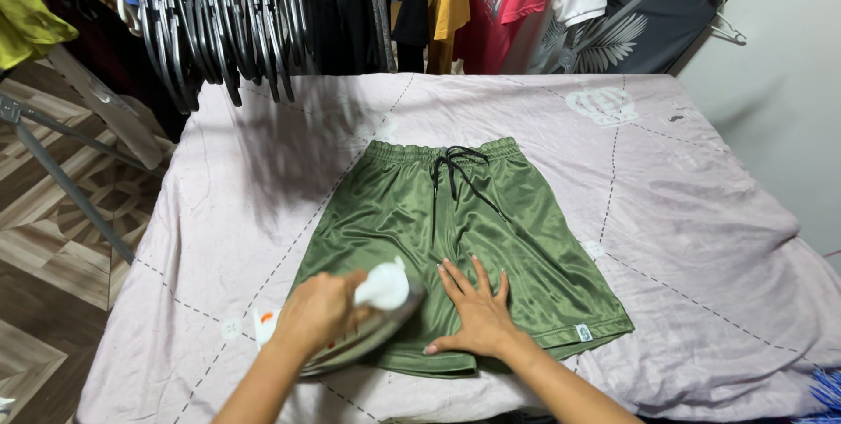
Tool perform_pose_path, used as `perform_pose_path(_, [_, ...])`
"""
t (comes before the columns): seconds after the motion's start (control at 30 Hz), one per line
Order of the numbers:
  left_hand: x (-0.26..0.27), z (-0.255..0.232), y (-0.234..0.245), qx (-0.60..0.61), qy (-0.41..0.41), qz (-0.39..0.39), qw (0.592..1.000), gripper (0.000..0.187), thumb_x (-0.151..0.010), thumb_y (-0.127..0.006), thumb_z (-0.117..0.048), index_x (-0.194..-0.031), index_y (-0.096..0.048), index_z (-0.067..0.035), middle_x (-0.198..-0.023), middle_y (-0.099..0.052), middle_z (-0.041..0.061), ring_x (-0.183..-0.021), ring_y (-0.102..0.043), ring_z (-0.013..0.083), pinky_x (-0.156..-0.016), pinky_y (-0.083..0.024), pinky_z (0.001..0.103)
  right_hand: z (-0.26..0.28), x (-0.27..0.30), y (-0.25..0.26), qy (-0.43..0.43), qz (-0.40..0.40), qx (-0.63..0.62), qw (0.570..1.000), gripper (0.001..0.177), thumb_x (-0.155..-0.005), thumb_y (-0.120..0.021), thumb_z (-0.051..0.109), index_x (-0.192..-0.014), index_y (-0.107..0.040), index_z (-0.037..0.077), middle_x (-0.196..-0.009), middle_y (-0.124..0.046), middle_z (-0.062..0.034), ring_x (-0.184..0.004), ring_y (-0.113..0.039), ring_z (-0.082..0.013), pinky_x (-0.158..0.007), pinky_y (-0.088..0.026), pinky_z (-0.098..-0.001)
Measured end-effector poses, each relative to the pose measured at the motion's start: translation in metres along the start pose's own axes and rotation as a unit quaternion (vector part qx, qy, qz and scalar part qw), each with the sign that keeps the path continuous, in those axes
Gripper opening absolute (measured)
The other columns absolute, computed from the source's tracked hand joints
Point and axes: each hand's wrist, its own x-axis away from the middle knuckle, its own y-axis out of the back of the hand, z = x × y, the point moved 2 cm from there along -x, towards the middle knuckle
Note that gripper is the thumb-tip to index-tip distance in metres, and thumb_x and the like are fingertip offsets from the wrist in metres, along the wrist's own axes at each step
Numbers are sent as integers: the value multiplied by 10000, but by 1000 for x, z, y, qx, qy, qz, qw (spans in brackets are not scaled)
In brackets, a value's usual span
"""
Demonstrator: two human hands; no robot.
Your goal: The person irons a pair of green shorts laid out on a bed using a handheld steam iron. After ironing, the person places the shorts on a hanger and hangs them on a nearby clothing rack.
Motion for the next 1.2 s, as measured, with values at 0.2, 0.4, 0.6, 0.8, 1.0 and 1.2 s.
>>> perform_pose_path(0.2, [3, -2, 1, -38, -60, -79, 994, 471, -718, -859, -462, -1069, -715, -182, -715, -725, 138, -688, -733, 334, -659, -556, 474, -19, 6, 4, 17, 6, -8, 1000, 1547, -418, -902, 775, -1637, -73, 307, -1726, 15, -44, -1556, 111, -433, -1142, 70, -768])
perform_pose_path(0.4, [-5, 4, -5, 49, 84, -38, 995, 384, -814, -781, -440, -1118, -703, -219, -727, -763, 109, -641, -770, 292, -669, -570, 424, -25, 10, 0, 9, 14, -33, 999, 1561, -395, -931, 751, -1636, -68, 359, -1727, 12, -62, -1552, 111, -455, -1145, 57, -769])
perform_pose_path(0.6, [6, 8, -16, -28, -317, 41, 947, 442, -694, -881, -407, -1008, -721, -140, -785, -752, 101, -719, -713, 342, -629, -525, 473, -29, 10, 1, 19, 15, -27, 999, 1601, -356, -943, 727, -1639, -61, 354, -1731, 8, -65, -1557, 93, -451, -1137, 32, -778])
perform_pose_path(0.8, [7, -12, -17, -34, -81, -56, 995, 408, -767, -821, -422, -1067, -697, -175, -745, -728, 111, -689, -716, 335, -646, -537, 478, -29, 11, -2, 20, 5, -39, 999, 1595, -367, -946, 730, -1637, -61, 348, -1732, 1, -61, -1559, 89, -443, -1139, 34, -773])
perform_pose_path(1.0, [9, -15, -16, 4, -88, -54, 995, 433, -693, -852, -396, -1080, -743, -235, -762, -749, 100, -675, -734, 326, -639, -547, 462, -34, 12, -11, 20, -15, -55, 998, 1628, -386, -932, 747, -1641, -14, 263, -1728, -2, -51, -1567, 77, -406, -1146, 33, -760])
perform_pose_path(1.2, [18, -12, -20, -64, -223, -5, 973, 472, -721, -871, -477, -996, -691, -138, -726, -725, 138, -726, -705, 367, -627, -523, 492, -43, 18, -23, 17, -16, -66, 998, 1613, -426, -927, 738, -1629, 3, 201, -1733, 4, -9, -1585, 57, -337, -1169, 54, -722])
